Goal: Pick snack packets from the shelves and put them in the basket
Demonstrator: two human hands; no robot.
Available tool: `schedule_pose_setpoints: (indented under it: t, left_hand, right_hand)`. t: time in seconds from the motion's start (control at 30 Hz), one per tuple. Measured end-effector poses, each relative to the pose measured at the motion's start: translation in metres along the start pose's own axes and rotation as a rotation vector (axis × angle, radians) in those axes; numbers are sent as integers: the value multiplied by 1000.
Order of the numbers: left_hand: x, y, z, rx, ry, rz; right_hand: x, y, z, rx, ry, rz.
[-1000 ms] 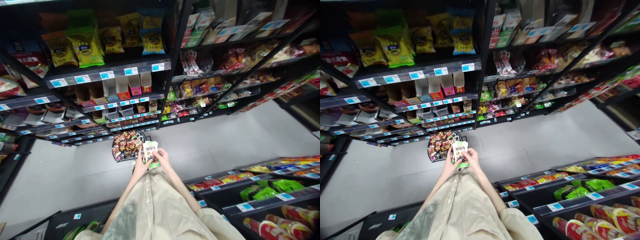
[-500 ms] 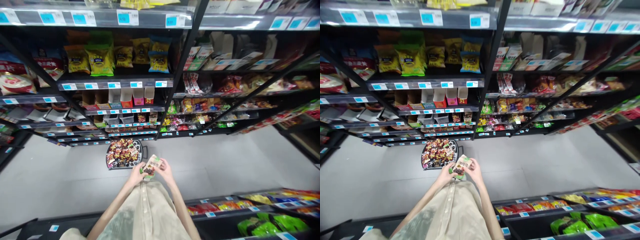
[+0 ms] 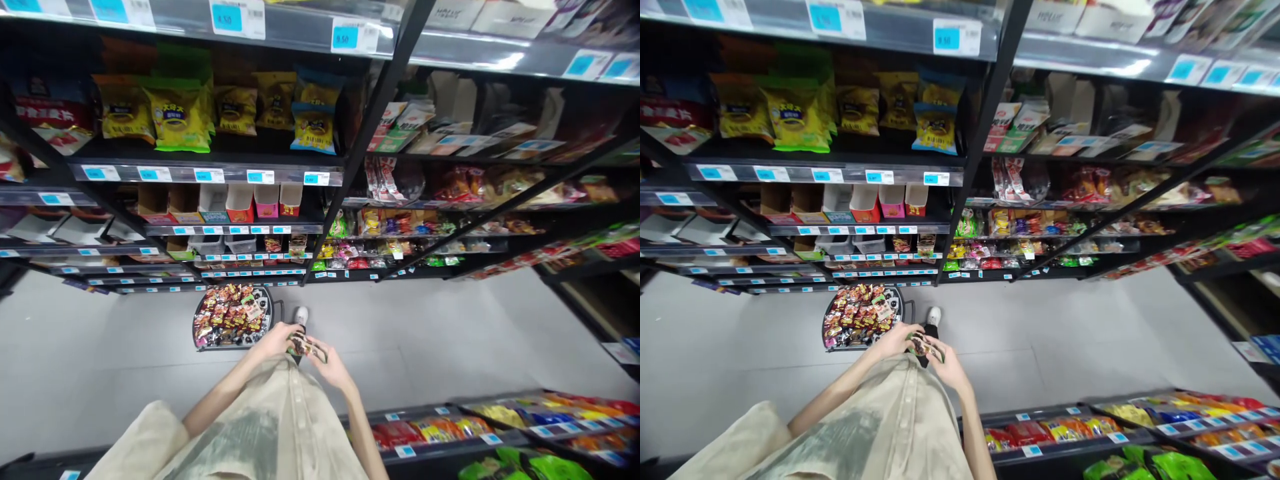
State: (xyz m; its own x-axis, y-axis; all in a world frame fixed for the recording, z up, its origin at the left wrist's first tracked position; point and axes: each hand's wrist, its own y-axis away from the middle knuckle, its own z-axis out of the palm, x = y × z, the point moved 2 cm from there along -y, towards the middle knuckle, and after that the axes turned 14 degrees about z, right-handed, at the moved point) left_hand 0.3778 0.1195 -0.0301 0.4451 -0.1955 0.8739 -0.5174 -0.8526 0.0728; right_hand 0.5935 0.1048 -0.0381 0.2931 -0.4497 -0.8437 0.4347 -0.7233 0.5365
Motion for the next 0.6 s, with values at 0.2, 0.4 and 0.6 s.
schedule_pose_setpoints:
  t: [0.2, 0.4, 0.6]
  left_hand:
    - [-42, -72, -19, 300, 408, -71]
    - [-92, -167, -37, 840, 1274, -262]
    - [-152, -245, -60, 1208, 1810, -551]
  right_hand:
    - [-36, -45, -44, 52, -100, 51]
    - [-88, -98, -108, 297, -104, 19]
    - [-109, -126, -161, 488, 15, 31]
